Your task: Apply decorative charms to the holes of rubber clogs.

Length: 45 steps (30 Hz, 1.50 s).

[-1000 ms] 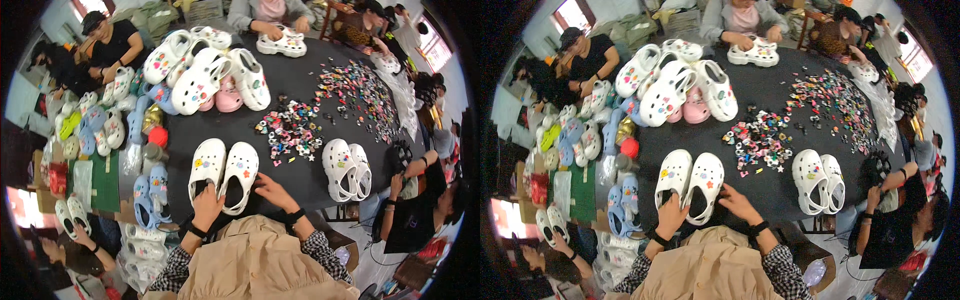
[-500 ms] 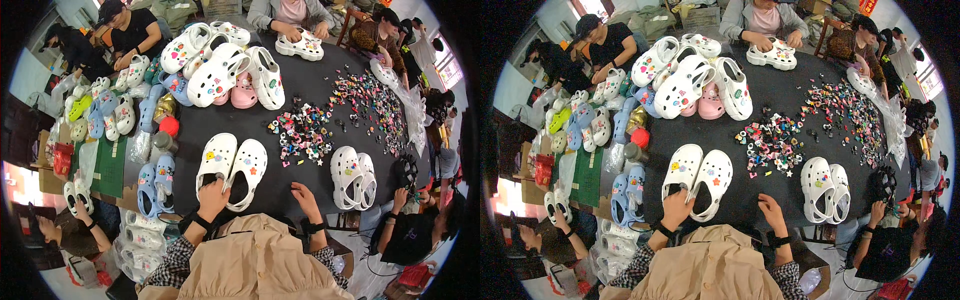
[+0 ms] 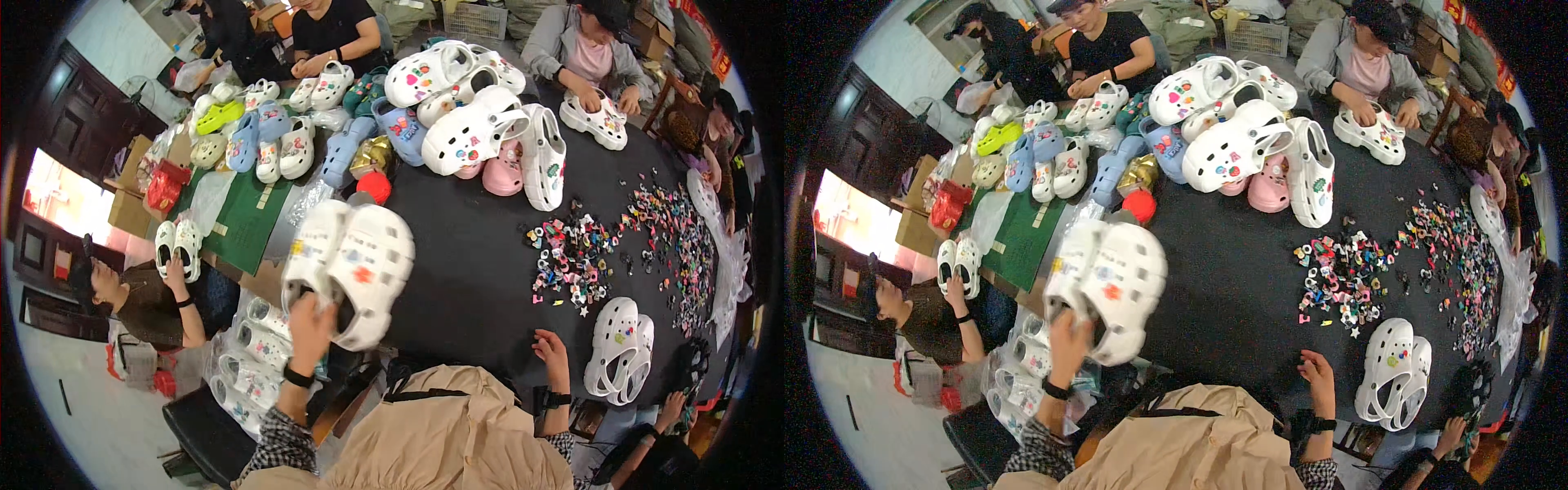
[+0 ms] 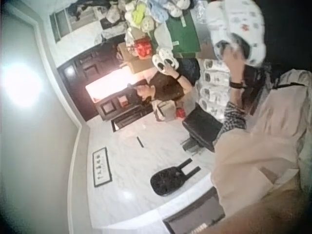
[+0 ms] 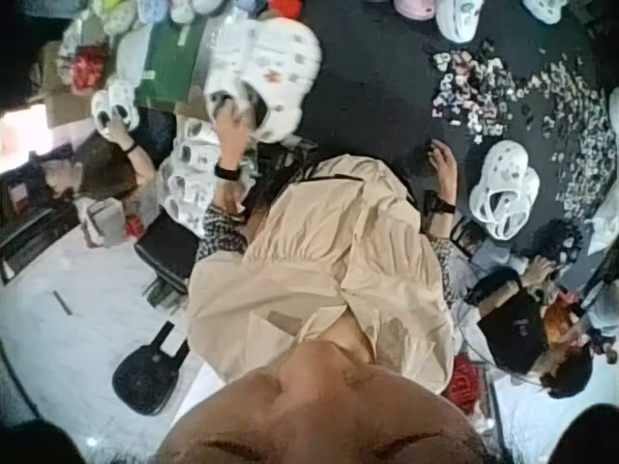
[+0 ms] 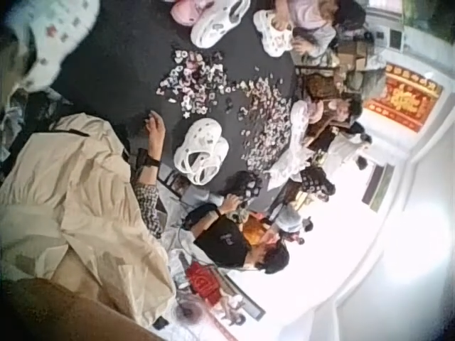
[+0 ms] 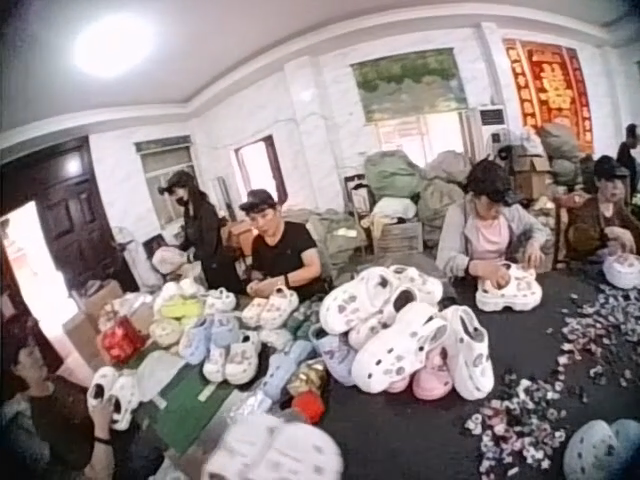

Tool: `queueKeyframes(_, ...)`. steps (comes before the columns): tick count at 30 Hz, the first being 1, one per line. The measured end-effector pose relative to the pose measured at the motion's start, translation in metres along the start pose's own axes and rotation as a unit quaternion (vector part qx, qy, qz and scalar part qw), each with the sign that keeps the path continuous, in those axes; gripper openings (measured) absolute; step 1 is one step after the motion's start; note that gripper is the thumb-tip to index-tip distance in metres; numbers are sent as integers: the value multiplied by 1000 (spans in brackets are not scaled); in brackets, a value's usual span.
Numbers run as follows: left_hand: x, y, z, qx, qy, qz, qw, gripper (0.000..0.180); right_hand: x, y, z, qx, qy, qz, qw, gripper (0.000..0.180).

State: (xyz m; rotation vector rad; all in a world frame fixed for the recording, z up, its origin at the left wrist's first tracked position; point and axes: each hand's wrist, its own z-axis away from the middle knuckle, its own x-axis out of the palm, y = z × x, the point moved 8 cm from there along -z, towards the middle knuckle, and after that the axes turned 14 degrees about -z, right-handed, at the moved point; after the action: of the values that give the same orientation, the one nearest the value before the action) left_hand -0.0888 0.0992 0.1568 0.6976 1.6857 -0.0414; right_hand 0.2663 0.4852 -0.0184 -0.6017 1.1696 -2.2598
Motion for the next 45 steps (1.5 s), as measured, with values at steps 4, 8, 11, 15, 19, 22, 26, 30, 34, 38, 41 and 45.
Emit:
queueKeyframes(4,-37,-99,-42,-72,70,-5,995,27,-5,0,-4,-3,2,35,999,30)
queueKeyframes(8,-47,-208,-76,-105,103,-215,966,32,-2,-5,-5,22,6,22,999,31)
queueKeyframes(11,-32,-263,-95,-143,53,-232,961,32,-3,-12,-6,22,-5,61,998,32)
queueKeyframes(15,2,-320,-95,-199,-6,-276,940,29,4,-50,13,3,7,78,997,37)
queueKeyframes(19,53,-351,-92,-221,-83,-329,914,31,-25,-80,52,-17,89,91,992,40)
queueKeyframes(22,92,-373,-69,-257,-155,-309,902,30,-44,-95,82,-29,134,90,986,40)
queueKeyframes(26,126,-395,-65,-227,-207,-260,915,29,-77,-111,125,-76,227,66,969,39)
queueKeyframes(30,109,-471,-57,-125,-151,-230,953,28,-123,-100,116,-125,274,-9,954,35)
queueKeyframes(34,137,-427,-55,-279,-71,123,950,37,-146,-113,144,-168,334,23,927,34)
queueKeyframes(38,139,-329,-39,-257,-94,178,945,39,-196,-100,151,-182,398,179,881,25)
queueKeyframes(41,121,-292,-42,-209,-87,173,959,35,-217,-86,145,-208,429,219,851,29)
queueKeyframes(45,115,-285,-53,-123,-126,119,977,35,-225,-82,116,-218,405,375,805,40)
